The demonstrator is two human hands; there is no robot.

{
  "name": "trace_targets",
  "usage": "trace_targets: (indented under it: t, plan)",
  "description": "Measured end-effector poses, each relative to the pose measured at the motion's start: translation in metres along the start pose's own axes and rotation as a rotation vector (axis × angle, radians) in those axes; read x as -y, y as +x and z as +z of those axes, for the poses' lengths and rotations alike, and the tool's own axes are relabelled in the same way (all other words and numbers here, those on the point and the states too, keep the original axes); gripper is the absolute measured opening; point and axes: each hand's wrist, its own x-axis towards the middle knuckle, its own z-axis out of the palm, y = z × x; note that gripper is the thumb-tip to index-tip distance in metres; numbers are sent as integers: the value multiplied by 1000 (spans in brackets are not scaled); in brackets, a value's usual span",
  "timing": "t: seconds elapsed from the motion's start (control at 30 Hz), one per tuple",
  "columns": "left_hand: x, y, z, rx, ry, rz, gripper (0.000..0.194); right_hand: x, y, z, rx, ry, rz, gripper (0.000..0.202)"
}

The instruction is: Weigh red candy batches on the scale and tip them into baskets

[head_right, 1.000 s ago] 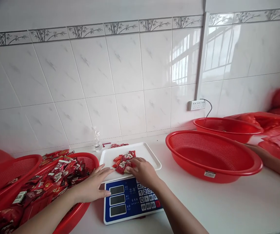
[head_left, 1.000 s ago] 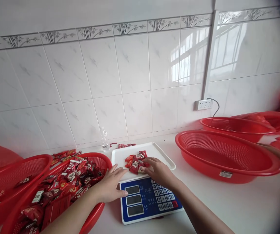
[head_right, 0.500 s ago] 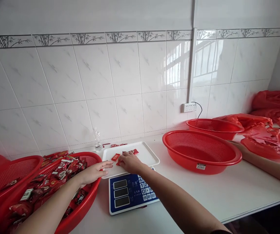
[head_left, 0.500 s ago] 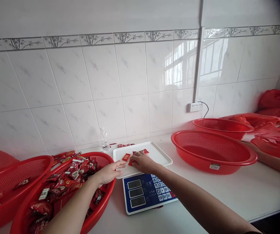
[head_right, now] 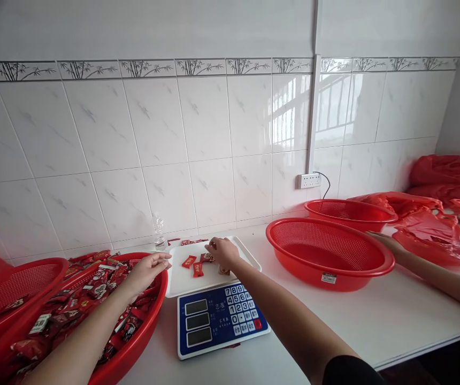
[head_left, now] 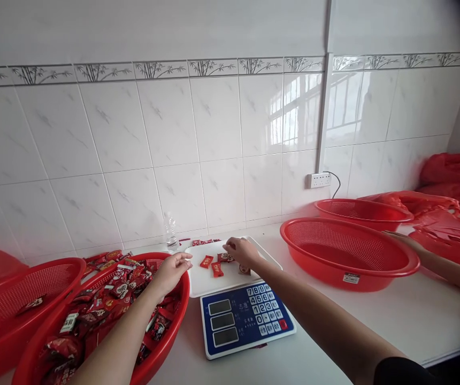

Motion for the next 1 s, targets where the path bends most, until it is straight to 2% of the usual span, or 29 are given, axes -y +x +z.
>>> trace_targets:
  t: [0.17, 0.3, 0.43, 0.63, 0.77, 1.0]
  plan:
    - [1, 2, 3, -16, 27, 12, 32, 4, -4, 9, 87, -5, -182, 44]
    - [3, 3, 5, -7, 60, 49, 30, 9, -5, 12, 80, -40, -196, 41]
    - [4, 2, 5, -29, 109, 59, 27, 12, -3, 10, 72, -46, -127, 34]
    - [10, 5, 4, -28, 140, 102, 28, 9, 6, 7, 39, 14, 71, 29]
    - [14, 6, 3, -26, 142, 120, 29, -2, 12, 2, 4, 110, 167, 29]
    - [10, 3, 1, -30, 156, 135, 32, -31, 14, -21, -114, 215, 186, 31]
